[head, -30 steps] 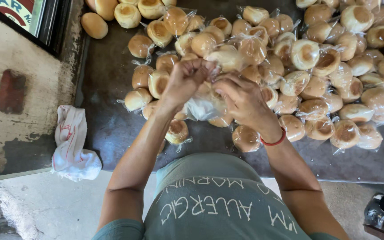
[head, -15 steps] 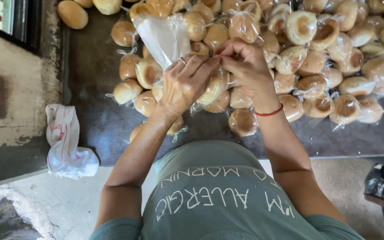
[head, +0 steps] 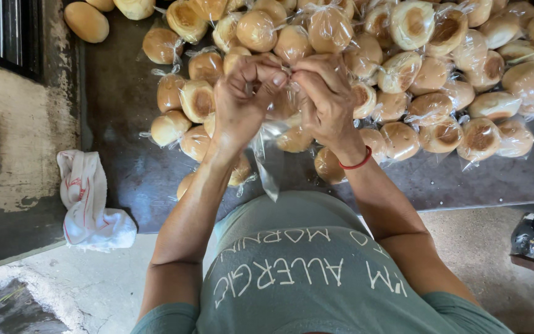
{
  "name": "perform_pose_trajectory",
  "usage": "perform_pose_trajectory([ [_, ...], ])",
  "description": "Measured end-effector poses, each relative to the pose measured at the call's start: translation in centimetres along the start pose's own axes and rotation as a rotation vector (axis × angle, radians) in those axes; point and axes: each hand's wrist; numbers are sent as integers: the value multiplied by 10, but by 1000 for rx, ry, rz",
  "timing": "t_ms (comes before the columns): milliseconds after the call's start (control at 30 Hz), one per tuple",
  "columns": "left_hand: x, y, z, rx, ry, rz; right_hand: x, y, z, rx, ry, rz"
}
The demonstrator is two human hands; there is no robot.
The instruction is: The person picks up individual baked rolls from a large pile on a metal surface and places them into clear plastic bags by hand.
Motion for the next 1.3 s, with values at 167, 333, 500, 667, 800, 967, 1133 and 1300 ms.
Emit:
perform_pose_trajectory([
  [167,-22,-13,12,74,46,-44,7,20,4,-623,42,-429],
  [333,-15,-3,16,365,-26,107,5,57,22,-1058,448,-624],
  [500,-19,-21,-10,470,41,22,4,37,10,-799,334,-491],
  [667,-25,-39,-31,225,307,-108,11,18,-13,-635,-89,-420],
  [800,-24,-35,-26,199,293,-79,20,28,-18,-769,37,-498],
  [967,-24,-32,6,34,-16,48,18,56,-6,-707,-22,-583],
  [1133,-21,-49,2,71,83,64,-2,47,-18,-260,78,-355],
  [1300,-15,-50,10,421,43,357,-17,25,-29,-405,-99,-89],
])
Point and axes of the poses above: each hand's wrist, its own x-axis away from the middle knuckle, its own z-axis out of the back of the hand, y = z × x, and after that the axes turned 4 degrees about -x, right-handed
